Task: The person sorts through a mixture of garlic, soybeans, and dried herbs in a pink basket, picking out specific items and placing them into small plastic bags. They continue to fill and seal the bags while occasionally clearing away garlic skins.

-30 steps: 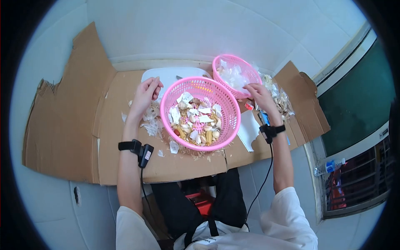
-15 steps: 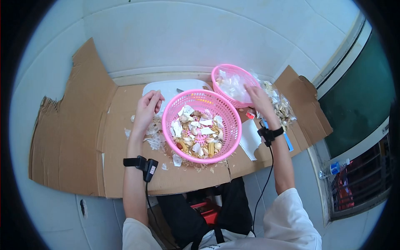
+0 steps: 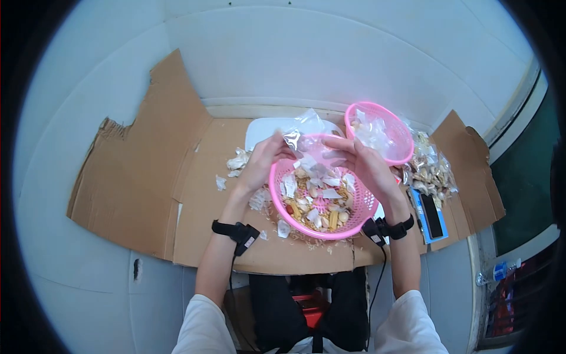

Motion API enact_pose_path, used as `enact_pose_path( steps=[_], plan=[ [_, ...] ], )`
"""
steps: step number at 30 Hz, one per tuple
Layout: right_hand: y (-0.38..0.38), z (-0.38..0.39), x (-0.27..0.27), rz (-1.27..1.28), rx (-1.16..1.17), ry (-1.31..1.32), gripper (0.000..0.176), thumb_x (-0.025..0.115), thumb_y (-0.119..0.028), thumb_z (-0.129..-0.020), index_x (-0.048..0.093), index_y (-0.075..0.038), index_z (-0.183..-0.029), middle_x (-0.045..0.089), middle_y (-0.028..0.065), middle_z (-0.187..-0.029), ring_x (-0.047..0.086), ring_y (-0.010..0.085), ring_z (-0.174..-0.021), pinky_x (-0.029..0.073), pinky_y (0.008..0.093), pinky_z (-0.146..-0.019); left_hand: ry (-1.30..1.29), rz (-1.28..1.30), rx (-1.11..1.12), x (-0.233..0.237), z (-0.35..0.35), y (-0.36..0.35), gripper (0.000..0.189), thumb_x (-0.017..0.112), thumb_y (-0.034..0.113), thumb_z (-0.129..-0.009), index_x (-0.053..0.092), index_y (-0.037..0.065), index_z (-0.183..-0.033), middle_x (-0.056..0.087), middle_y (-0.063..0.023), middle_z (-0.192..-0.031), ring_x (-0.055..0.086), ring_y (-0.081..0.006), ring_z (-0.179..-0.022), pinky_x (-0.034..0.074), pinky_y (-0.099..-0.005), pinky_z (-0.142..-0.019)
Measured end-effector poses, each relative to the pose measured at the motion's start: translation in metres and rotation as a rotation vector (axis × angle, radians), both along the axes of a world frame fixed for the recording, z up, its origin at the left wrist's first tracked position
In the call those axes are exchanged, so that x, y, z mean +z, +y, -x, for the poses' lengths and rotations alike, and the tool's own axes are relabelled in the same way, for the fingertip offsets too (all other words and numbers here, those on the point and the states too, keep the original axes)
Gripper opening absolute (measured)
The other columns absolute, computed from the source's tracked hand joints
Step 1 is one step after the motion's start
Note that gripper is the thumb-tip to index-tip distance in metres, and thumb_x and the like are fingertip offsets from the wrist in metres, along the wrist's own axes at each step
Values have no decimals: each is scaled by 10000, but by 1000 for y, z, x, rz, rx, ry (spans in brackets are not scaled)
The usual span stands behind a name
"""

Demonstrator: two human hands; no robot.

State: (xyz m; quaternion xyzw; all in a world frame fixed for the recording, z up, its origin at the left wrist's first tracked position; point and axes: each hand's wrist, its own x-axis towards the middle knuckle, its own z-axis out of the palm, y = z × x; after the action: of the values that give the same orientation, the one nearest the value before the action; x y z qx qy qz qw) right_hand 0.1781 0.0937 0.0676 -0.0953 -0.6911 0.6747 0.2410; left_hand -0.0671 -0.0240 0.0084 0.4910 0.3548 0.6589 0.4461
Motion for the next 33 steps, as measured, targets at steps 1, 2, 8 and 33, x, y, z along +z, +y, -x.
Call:
enact_pose_path(
  steps=[1, 2, 8, 33],
  plan=[
    [-1, 3, -3, 16, -18, -23, 587, 367, -419, -1140, 605, 63, -1377, 588, 157, -1464, 611, 229, -1254, 479, 404, -1085, 77, -13, 77, -2, -2, 2, 411, 530, 316, -1107, 620, -39, -1294, 694, -115, -1187, 665, -152, -1042, 528, -307, -957],
    [1, 3, -6, 18, -7, -13, 587, 367, -419, -1140, 605, 63, -1377, 588, 157, -1464, 611, 229, -1254, 479, 404, -1085, 151, -24, 153, -3, -4, 3, 380, 546, 287, -1102, 641, -49, -1252, 710, -113, -1145, 685, -151, -980, 550, -303, -911],
    [3, -22, -2, -359, -13, -288, 392, 572, -285, -1087, 590, -3, -1359, 642, 93, -1306, 630, 204, -1200, 506, 365, -1035, 205, 28, 53, 2, -7, -2, 318, 536, 245, -1097, 673, -38, -1146, 735, -107, -1069, 701, -149, -973, 555, -297, -877],
    [17, -10, -23, -349, 86, -333, 284, 629, -221, -1040, 739, 0, -1178, 718, 49, -1060, 638, 125, -924, 529, 307, -839, 741, -76, 209, 5, -44, -9, 768, 815, 334, -884, 457, -2, -1474, 583, -181, -1383, 566, -307, -1312, 444, -418, -1120]
  ],
)
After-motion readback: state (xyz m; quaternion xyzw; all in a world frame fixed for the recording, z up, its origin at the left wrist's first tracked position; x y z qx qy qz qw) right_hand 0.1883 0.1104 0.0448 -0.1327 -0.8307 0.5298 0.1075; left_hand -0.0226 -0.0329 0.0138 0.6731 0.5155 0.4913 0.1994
